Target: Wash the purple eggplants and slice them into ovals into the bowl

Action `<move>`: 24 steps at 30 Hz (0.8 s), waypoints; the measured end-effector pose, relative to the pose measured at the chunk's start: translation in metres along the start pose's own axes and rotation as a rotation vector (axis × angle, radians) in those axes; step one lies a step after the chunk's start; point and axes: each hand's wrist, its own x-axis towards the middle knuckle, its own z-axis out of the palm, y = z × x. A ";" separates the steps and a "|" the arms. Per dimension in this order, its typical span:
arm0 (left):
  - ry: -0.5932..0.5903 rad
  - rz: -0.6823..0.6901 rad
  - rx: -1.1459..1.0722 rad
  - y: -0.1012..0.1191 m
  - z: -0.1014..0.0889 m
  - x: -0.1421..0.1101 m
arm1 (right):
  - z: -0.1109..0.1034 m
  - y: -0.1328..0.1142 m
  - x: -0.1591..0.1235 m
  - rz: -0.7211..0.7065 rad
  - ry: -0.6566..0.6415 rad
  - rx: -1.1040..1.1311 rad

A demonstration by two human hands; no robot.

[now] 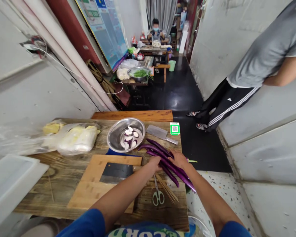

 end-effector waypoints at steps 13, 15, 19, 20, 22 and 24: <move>-0.265 -0.137 0.218 0.001 -0.071 -0.098 | -0.006 0.014 0.043 0.109 -0.032 -0.163; -0.239 -0.105 0.199 0.003 -0.096 -0.105 | -0.005 0.012 0.048 0.109 0.006 -0.186; -0.123 -0.072 0.122 0.004 -0.143 -0.112 | -0.002 0.004 0.040 0.079 0.073 -0.221; -0.097 -0.075 0.107 0.003 -0.153 -0.113 | -0.002 0.002 0.035 0.067 0.080 -0.226; -0.049 -0.081 0.083 0.000 -0.169 -0.114 | 0.000 0.000 0.025 0.038 0.067 -0.228; -0.019 -0.087 0.068 -0.004 -0.179 -0.114 | 0.001 0.001 0.016 0.010 0.027 -0.225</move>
